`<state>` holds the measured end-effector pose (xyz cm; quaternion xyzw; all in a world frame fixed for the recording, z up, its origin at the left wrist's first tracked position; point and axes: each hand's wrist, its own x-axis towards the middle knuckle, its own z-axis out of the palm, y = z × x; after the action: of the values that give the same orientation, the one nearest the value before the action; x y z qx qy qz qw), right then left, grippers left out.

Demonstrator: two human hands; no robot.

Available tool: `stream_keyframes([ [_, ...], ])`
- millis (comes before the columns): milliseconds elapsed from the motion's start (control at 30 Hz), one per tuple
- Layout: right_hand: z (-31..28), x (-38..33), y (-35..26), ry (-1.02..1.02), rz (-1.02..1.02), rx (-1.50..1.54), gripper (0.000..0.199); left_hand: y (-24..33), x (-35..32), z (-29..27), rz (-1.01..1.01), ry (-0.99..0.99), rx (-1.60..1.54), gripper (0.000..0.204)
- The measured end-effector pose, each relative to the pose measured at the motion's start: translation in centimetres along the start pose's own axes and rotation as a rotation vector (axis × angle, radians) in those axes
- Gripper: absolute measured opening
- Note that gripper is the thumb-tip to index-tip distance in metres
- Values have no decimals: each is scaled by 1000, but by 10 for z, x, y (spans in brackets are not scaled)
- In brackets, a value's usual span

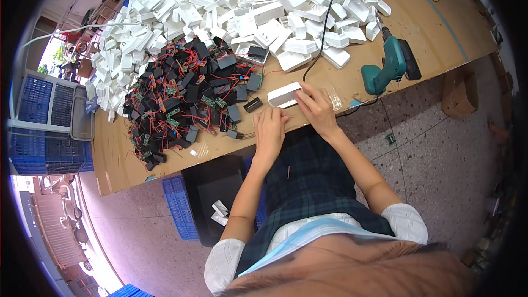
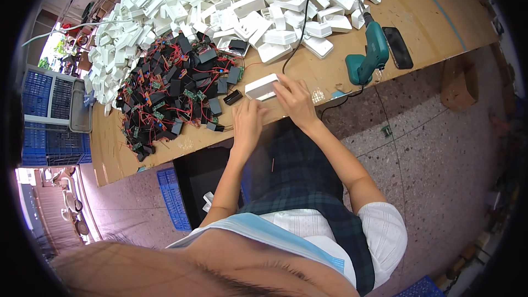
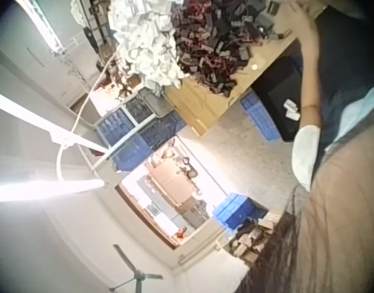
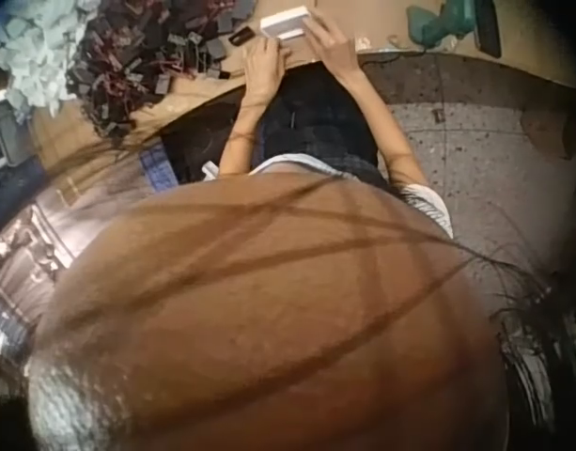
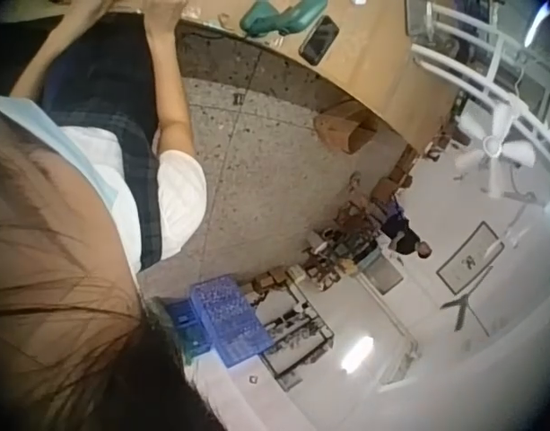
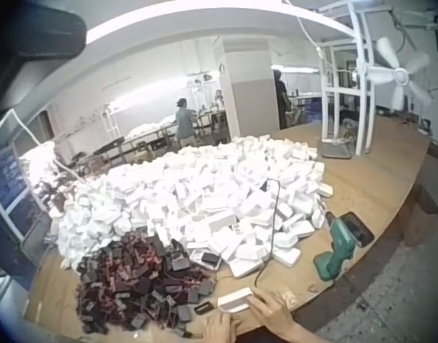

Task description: Soldering wires to electronic components and placing them into plastic cases at a manual workstation.

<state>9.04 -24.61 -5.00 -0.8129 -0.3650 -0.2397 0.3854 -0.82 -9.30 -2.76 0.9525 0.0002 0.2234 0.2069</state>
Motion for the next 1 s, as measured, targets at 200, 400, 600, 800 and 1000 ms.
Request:
stream_keyframes([
  [200, -6, -9, -9, -64, 138, 73, 30, 16, 4, 9, -246, 209, -183, 8],
  [400, -36, -39, 8, 515, 305, -87, 34, 25, 12, 12, -210, 224, -120, 6],
  [600, -61, -33, 57, 648, 541, -259, 64, 29, 13, 10, -202, 260, -184, 6],
  [800, -105, 9, 106, 419, 723, 71, 45, 33, 8, 11, -241, 131, -362, 7],
  [1000, -121, 25, 111, 312, 590, 508, 32, 23, 11, 22, -99, 226, 6, 10],
])
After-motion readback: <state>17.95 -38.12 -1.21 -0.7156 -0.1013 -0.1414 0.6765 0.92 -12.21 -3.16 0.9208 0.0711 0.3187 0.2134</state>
